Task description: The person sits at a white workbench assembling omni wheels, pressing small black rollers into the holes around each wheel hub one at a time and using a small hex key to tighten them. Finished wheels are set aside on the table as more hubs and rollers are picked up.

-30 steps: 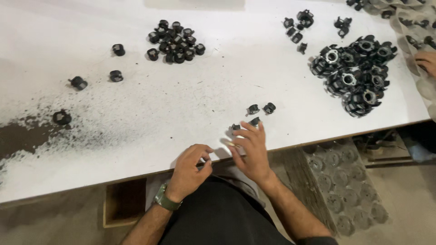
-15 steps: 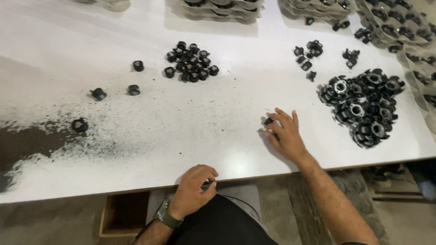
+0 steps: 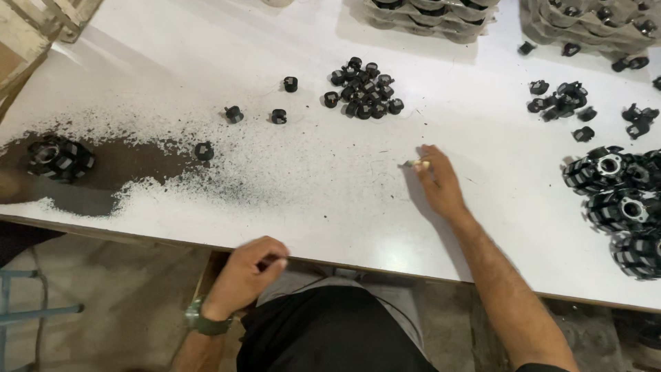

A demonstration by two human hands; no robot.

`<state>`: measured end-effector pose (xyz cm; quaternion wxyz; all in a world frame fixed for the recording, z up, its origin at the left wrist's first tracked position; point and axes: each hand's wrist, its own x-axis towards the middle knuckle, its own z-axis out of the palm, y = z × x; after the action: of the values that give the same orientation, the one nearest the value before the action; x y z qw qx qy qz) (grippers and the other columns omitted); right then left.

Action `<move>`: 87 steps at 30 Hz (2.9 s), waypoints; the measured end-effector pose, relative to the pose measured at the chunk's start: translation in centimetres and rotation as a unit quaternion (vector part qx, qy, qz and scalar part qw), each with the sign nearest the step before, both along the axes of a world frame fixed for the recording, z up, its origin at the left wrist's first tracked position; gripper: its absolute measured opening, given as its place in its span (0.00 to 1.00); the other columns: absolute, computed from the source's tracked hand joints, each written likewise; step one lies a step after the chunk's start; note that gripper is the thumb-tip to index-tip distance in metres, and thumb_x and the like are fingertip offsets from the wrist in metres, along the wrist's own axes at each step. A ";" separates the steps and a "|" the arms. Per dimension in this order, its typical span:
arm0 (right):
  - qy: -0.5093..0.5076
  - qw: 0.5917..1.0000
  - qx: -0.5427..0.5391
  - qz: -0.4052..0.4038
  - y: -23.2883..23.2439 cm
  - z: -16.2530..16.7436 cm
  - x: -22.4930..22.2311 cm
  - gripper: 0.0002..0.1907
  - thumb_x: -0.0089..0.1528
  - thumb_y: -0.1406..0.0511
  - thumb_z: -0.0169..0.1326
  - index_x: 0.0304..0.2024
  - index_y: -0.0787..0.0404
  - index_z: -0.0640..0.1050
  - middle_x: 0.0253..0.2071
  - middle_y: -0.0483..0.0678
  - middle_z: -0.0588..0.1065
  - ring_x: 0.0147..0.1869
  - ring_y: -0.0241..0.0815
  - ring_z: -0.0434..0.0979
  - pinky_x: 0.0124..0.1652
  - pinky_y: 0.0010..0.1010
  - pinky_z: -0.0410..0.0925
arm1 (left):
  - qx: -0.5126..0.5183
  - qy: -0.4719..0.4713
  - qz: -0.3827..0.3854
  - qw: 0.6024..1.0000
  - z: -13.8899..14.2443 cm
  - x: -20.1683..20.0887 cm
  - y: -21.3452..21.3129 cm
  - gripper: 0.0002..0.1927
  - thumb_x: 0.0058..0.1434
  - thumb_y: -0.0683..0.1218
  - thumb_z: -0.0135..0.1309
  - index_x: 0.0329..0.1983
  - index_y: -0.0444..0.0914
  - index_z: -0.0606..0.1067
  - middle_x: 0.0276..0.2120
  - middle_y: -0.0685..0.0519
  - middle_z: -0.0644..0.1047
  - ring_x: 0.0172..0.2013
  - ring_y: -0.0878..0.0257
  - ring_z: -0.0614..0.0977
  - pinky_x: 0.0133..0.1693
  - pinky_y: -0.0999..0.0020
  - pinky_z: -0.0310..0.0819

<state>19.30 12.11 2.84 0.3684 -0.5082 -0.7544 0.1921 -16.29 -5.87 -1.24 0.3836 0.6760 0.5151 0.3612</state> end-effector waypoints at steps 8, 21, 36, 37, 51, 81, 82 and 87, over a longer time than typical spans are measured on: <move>-0.014 0.894 -0.155 0.421 -7.3 -1.2 -12.8 0.11 0.71 0.60 0.47 0.49 0.50 0.81 0.63 0.50 0.76 0.70 0.49 0.69 0.72 0.51 0.57 | 0.204 0.309 0.289 0.883 3.7 -7.8 4.2 0.17 0.63 0.50 0.62 0.51 0.36 0.78 0.50 0.45 0.78 0.52 0.51 0.78 0.53 0.54 0.74; 0.320 0.935 -0.139 0.065 -14.4 -6.0 -4.5 0.06 0.68 0.68 0.51 0.45 0.63 0.77 0.52 0.53 0.77 0.57 0.43 0.76 0.56 0.38 0.69 | 0.098 0.318 0.166 0.928 9.4 -0.3 25.0 0.48 0.61 0.74 0.52 0.76 0.45 0.58 0.76 0.40 0.50 0.74 0.43 0.49 0.67 0.37 0.46; 0.415 0.903 -0.104 0.034 -13.6 -7.3 -4.1 0.07 0.70 0.68 0.49 0.46 0.66 0.75 0.49 0.55 0.77 0.58 0.46 0.76 0.59 0.38 0.68 | 0.197 0.339 -0.013 0.920 2.9 6.4 22.9 0.17 0.64 0.54 0.54 0.55 0.47 0.78 0.64 0.46 0.67 0.69 0.43 0.58 0.64 0.37 0.53; 0.417 0.903 -0.096 0.031 -13.5 -7.4 -4.2 0.07 0.69 0.68 0.50 0.47 0.67 0.75 0.50 0.56 0.76 0.59 0.45 0.76 0.60 0.38 0.68 | 0.190 0.333 -0.044 0.922 2.6 6.8 21.6 0.19 0.63 0.56 0.55 0.54 0.45 0.78 0.64 0.45 0.66 0.68 0.42 0.57 0.64 0.36 0.52; 0.400 0.914 -0.075 0.005 -14.3 -7.1 -3.9 0.09 0.72 0.67 0.48 0.48 0.67 0.75 0.50 0.55 0.78 0.57 0.41 0.76 0.58 0.34 0.69 | 0.192 0.366 -0.082 0.907 3.9 12.7 19.1 0.23 0.69 0.55 0.48 0.65 0.46 0.69 0.74 0.42 0.51 0.73 0.41 0.49 0.67 0.34 0.48; 0.424 0.903 -0.069 0.027 -14.1 -8.2 -3.3 0.09 0.71 0.66 0.49 0.48 0.66 0.75 0.49 0.52 0.77 0.55 0.39 0.76 0.55 0.33 0.71 | -0.033 0.154 0.003 0.987 7.8 -0.4 21.1 0.53 0.52 0.67 0.62 0.77 0.46 0.56 0.71 0.43 0.65 0.65 0.47 0.71 0.59 0.43 0.66; 0.419 0.905 -0.060 0.031 -14.1 -8.1 -3.4 0.08 0.71 0.66 0.49 0.48 0.66 0.75 0.50 0.52 0.77 0.55 0.40 0.76 0.55 0.33 0.71 | 0.002 0.195 0.003 0.981 7.8 -1.1 20.1 0.55 0.52 0.68 0.62 0.78 0.44 0.54 0.73 0.42 0.62 0.66 0.46 0.69 0.60 0.42 0.65; 0.412 0.910 -0.050 -0.011 -13.9 -7.8 -3.9 0.07 0.70 0.67 0.50 0.48 0.64 0.75 0.52 0.50 0.74 0.59 0.40 0.75 0.58 0.33 0.70 | 0.042 0.319 0.131 0.938 6.3 -0.2 15.1 0.60 0.48 0.69 0.65 0.75 0.36 0.53 0.66 0.32 0.63 0.64 0.39 0.68 0.60 0.41 0.65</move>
<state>15.43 -1.80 -5.00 0.6226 -0.4098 -0.5194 0.4178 -16.53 9.20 5.03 0.1198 0.6980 0.6786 0.1949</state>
